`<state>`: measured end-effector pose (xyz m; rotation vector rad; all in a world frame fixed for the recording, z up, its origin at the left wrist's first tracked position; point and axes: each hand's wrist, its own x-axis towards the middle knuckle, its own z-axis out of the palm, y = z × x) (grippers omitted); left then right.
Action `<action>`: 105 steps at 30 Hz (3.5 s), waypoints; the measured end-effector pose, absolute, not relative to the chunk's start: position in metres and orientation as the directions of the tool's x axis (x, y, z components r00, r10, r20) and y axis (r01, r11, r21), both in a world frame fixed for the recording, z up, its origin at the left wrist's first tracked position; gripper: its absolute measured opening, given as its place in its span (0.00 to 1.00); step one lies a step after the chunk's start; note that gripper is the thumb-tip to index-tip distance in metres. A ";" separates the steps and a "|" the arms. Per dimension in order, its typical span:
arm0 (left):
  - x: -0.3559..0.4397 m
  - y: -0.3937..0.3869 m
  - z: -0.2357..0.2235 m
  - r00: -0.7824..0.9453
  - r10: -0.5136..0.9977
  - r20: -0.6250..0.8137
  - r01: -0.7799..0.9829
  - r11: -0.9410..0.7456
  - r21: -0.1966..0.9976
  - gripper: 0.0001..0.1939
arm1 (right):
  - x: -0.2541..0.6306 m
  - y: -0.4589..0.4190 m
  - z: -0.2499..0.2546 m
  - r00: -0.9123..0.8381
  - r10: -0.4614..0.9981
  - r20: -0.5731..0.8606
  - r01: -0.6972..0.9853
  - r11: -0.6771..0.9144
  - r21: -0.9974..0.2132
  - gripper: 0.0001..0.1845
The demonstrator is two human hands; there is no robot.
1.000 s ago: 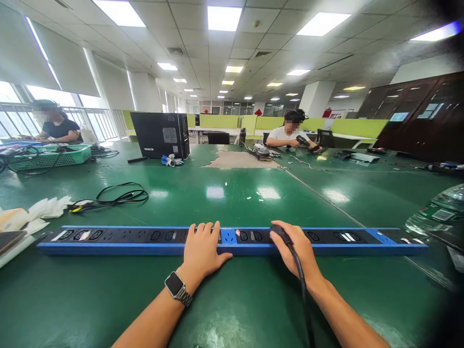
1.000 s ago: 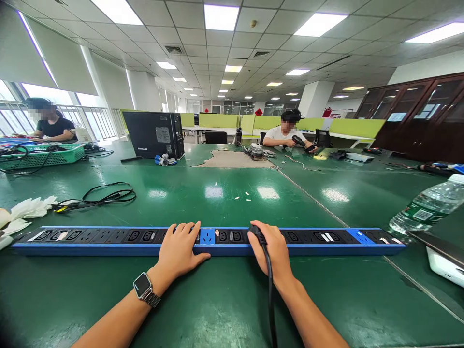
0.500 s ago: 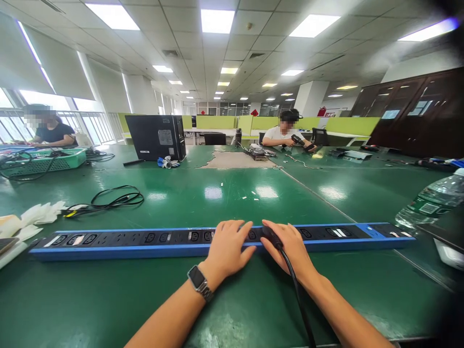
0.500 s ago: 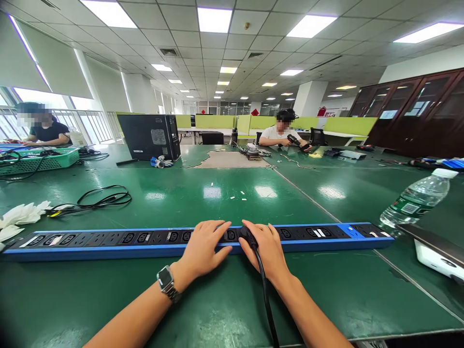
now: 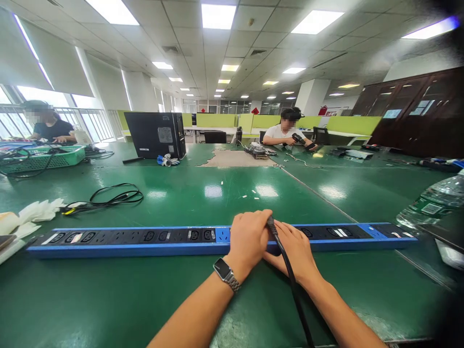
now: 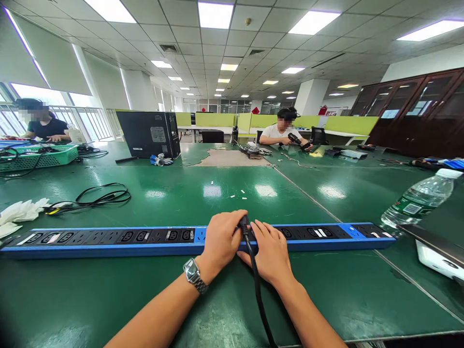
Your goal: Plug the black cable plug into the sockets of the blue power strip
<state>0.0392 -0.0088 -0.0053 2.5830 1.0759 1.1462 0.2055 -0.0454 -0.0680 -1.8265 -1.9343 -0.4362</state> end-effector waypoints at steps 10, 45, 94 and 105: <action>-0.166 0.017 -0.025 0.317 0.794 0.518 0.685 -0.570 0.454 0.18 | 0.199 -0.046 -0.062 0.083 0.908 0.410 0.990 -0.030 -0.134 0.41; -0.184 0.008 -0.037 0.423 0.796 0.434 0.869 -0.491 0.055 0.35 | 0.041 -0.003 -0.003 0.042 0.831 0.554 0.737 0.349 -0.579 0.15; -0.175 0.006 -0.027 0.347 0.862 0.370 0.905 -0.411 0.109 0.42 | 0.020 -0.014 -0.014 -0.227 0.854 0.469 0.817 0.429 -0.385 0.33; -0.174 0.005 -0.031 0.329 0.892 0.311 0.941 -0.339 -0.025 0.36 | 0.012 -0.002 -0.007 -0.027 0.600 0.800 0.596 0.652 -0.469 0.14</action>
